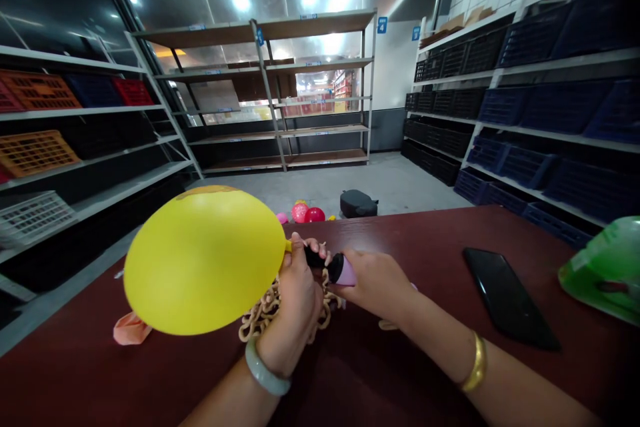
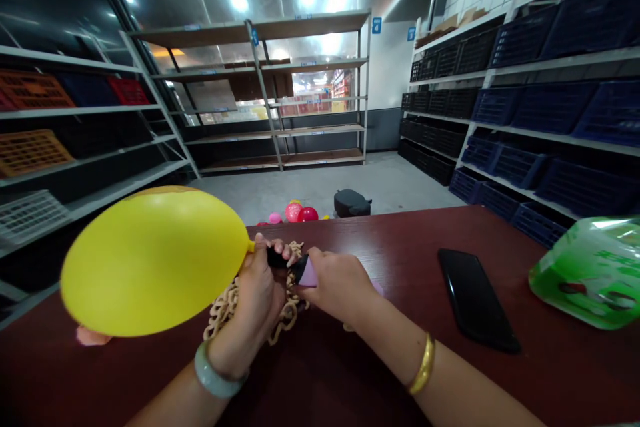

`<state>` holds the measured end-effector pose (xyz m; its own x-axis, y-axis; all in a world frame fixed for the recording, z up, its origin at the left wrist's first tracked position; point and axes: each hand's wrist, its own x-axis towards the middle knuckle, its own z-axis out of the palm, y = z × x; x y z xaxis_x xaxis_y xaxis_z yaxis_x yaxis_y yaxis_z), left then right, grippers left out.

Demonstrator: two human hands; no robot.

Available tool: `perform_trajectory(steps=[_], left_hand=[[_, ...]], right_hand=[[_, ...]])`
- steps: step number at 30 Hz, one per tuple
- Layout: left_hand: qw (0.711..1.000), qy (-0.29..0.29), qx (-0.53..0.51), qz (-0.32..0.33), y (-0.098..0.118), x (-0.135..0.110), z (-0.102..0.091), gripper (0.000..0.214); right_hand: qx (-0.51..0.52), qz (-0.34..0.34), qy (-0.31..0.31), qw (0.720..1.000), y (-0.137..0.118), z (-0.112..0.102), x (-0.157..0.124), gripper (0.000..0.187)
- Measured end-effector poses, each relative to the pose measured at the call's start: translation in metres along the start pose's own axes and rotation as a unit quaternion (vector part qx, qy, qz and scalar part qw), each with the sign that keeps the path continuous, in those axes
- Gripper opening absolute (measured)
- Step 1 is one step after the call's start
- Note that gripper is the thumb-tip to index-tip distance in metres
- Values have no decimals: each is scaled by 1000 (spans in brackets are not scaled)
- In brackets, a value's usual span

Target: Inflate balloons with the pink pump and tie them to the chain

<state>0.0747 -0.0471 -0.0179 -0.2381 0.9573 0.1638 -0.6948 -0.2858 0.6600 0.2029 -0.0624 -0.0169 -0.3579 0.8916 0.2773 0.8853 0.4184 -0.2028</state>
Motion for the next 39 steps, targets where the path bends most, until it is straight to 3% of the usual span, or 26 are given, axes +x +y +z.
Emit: perform_trajectory(steps=[8,11,16,23,27,33,39], left_hand=[[994,21,1,103,59,45,-26,28],[991,40,-13,131,71,55,-37,27],[992,31,-37,119,52,50,-33,28],[998,17,-13,61,3,12,-10,29],[1000,-1,8,30,-7,-4,-2,32],[999,-13,3,40,9,7,-5,30],[995,25,-5,100,56,46,-28,25]], right_hand=[[-20,-13,0,1000,17,0,5,44],[-36,-17,-2,999,26,-1,6,43],[-59,-23,5,998,31,4,5,47],[-54,-22,17,998,17,8,0,43],[-31,-23,22,999,7,8,-2,41],[-7,-20,29,999,4,8,1,42],[-39,-22,12,999,20,8,5,42]])
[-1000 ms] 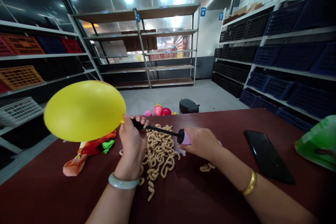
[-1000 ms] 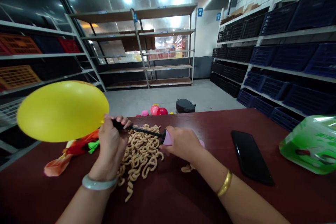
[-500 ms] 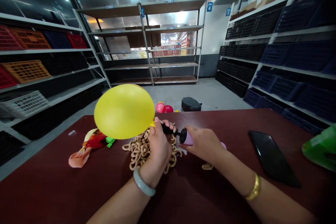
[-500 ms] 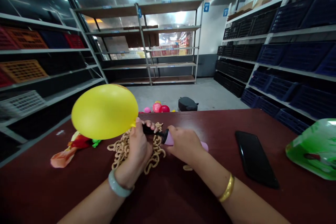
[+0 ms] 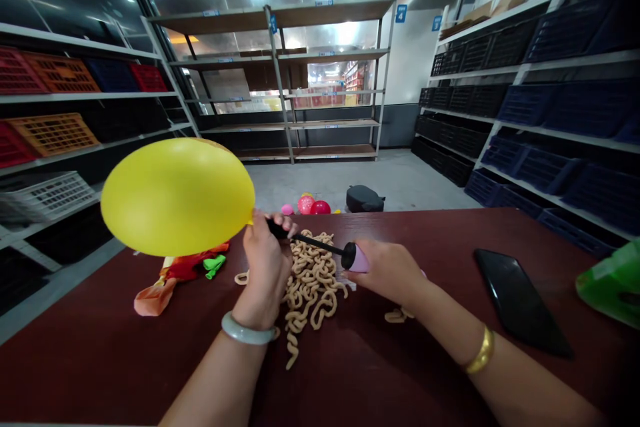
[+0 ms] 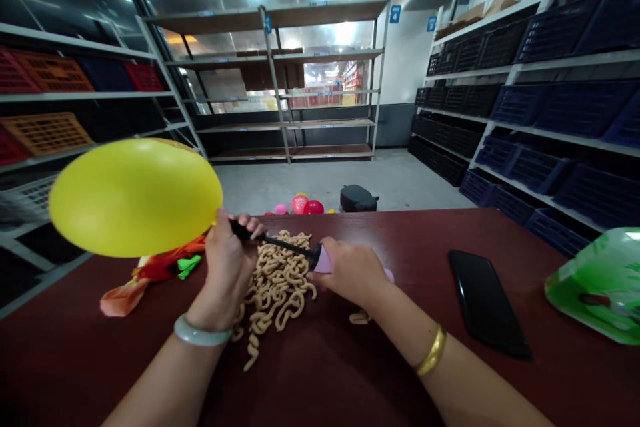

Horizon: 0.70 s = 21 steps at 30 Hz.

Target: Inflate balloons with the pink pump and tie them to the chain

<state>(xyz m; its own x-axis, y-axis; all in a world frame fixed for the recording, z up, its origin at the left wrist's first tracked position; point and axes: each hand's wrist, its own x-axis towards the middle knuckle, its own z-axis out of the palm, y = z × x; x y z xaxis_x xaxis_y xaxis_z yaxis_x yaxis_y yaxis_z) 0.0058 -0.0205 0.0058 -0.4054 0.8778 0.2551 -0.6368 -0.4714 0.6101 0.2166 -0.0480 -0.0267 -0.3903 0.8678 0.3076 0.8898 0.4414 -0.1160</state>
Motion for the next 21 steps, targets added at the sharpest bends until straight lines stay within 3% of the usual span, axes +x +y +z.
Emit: perform_trajectory(steps=[4,7,15,21], left_hand=[[999,21,-10,22,13,17,-9,23],[999,25,-13,24,4,14,-10,26],[999,0,-2,-46,-44,-35,11,33],[997,-17,18,-71,-52,-64,25,35]], right_hand=[[-9,-10,7,1000,7,1,0,40],[-18,-12,7,1000,7,3,-1,42],[-15,9,-5,1000,-5,4,-4,44],[12,4,5,1000,-17,0,-6,40]])
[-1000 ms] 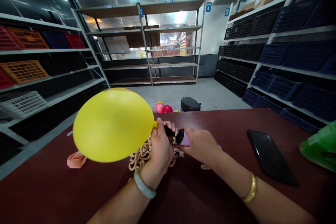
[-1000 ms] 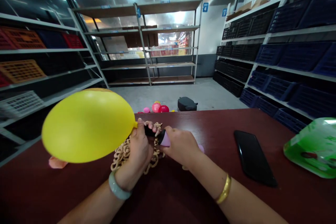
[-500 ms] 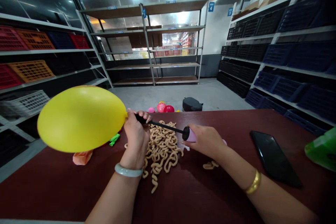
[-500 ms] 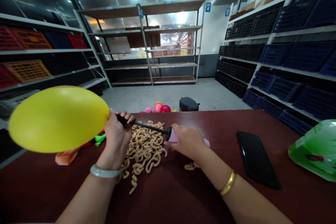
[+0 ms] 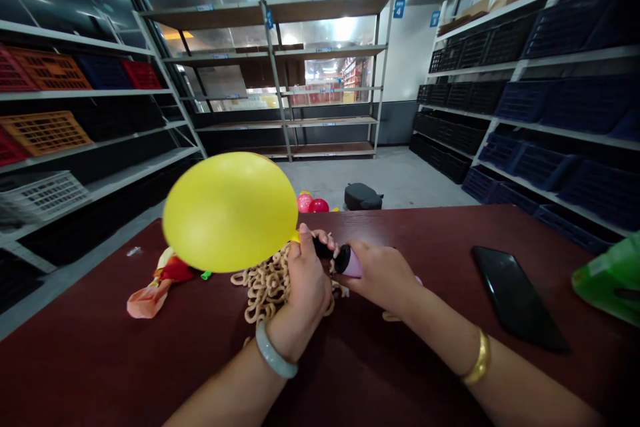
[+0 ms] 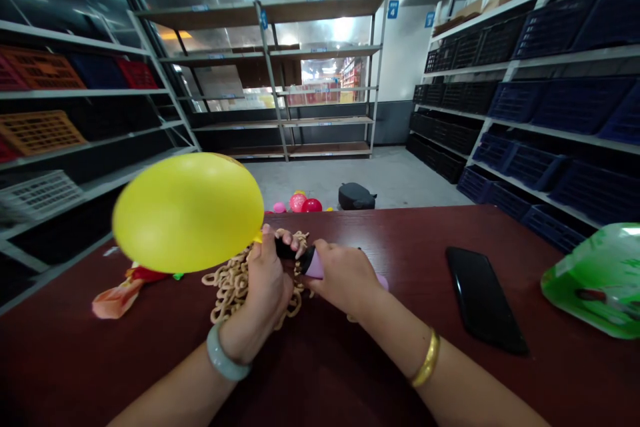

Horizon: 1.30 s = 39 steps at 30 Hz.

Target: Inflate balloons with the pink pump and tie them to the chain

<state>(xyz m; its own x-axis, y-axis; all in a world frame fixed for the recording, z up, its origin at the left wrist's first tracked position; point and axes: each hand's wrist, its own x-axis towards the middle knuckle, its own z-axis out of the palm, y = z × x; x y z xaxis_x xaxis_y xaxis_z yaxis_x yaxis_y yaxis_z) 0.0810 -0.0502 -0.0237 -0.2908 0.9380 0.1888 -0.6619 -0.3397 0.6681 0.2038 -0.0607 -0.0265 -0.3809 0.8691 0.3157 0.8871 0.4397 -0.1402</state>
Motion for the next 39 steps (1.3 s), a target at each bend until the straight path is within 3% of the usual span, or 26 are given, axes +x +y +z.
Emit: perform_trajectory(steps=[3,7,12,15,21,31,35,39], left_hand=[[1000,-12,2,2,6,3,1,35],[999,-22,-9,28,29,24,-7,31],[992,36,-18,116,69,58,-30,29],[990,52,-27,125,76,65,-36,28],[993,37,-21,110,52,54,-30,27],[1000,11,1,18,0,9,-4,33],[1000,6,2,3,-3,6,-2,35],[1000,-7,-21,8,12,21,-6,31]], right_hand=[[14,1,2,1000,-2,-2,-1,40],[16,2,-11,1000,3,-3,2,43],[-18,-5,-20,1000,18,-5,6,45],[-27,-14,-16,999,25,-6,6,47],[-56,-16,-21,998,23,-8,2,52],[-32,1,-32,999,-1,-6,0,46],[-27,5,-23,999,-3,-5,0,44],[-15,8,-13,1000,4,-2,0,45]])
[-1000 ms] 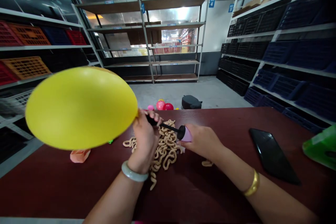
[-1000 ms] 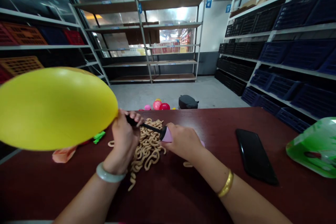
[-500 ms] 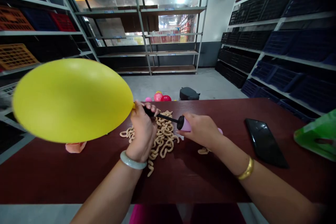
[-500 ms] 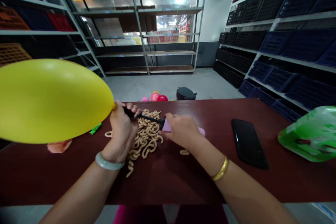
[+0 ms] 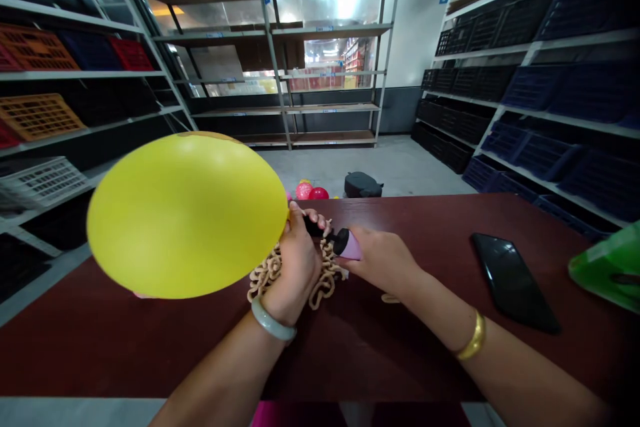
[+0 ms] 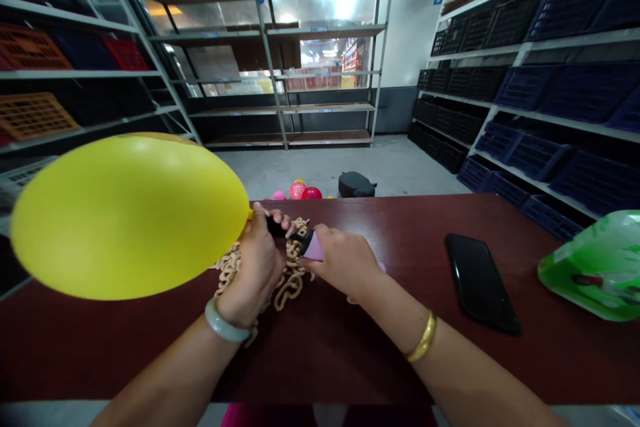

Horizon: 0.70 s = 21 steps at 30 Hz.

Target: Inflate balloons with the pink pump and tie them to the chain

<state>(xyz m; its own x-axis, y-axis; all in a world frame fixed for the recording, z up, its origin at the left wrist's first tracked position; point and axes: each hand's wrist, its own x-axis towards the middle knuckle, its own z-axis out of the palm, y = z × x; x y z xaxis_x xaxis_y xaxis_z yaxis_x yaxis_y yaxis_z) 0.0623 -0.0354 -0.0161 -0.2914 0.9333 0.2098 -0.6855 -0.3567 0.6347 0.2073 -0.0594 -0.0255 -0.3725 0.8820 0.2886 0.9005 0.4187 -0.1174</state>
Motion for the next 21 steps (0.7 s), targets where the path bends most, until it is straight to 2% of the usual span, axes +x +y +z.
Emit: perform_trajectory(steps=[3,7,10,15,21], left_hand=[[1000,0,-3,31,23,20,-11,30],[996,36,-3,77,55,44,-25,29],[995,48,-6,91,63,50,-30,29],[995,48,-5,93,40,38,-27,30],[998,42,8,42,7,4,-5,29]], right_hand=[[0,-9,0,1000,8,2,1,44],[-5,-22,-7,1000,16,0,3,42],[-14,-20,-11,1000,20,-3,3,43],[-41,-6,-33,999,20,-8,3,48],[-33,-7,-23,999,8,-8,1,47]])
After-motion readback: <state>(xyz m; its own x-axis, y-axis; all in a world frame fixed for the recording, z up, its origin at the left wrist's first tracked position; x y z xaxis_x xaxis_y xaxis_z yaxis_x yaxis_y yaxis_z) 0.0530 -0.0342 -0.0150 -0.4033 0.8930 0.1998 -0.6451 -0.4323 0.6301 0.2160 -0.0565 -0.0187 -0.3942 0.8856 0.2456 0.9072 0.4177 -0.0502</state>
